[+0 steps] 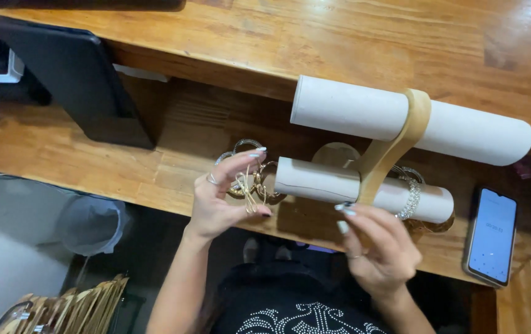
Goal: Organizing and arranging various bracelets on a two-tier display stand on a wooden counter.
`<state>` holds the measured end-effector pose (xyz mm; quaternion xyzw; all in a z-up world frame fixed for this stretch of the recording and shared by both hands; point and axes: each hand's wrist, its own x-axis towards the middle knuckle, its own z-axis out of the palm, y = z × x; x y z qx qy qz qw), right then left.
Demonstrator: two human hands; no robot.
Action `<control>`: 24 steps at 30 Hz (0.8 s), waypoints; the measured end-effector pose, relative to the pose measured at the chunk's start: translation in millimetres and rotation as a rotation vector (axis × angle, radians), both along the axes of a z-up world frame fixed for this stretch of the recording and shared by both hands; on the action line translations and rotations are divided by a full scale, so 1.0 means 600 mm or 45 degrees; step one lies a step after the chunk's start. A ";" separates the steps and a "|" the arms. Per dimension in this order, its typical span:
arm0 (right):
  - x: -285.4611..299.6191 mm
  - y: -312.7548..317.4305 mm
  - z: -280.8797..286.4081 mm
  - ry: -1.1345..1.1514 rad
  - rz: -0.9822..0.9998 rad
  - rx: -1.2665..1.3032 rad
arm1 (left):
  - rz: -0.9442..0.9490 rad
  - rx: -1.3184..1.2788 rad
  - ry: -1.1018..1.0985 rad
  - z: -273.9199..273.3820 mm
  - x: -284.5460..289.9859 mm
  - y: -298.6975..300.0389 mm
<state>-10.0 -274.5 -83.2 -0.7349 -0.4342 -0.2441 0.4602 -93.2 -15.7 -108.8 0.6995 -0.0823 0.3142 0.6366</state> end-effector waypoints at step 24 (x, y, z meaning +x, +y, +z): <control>0.065 -0.038 -0.017 -0.089 -0.355 -0.598 | 0.115 0.947 -0.027 -0.027 0.082 0.012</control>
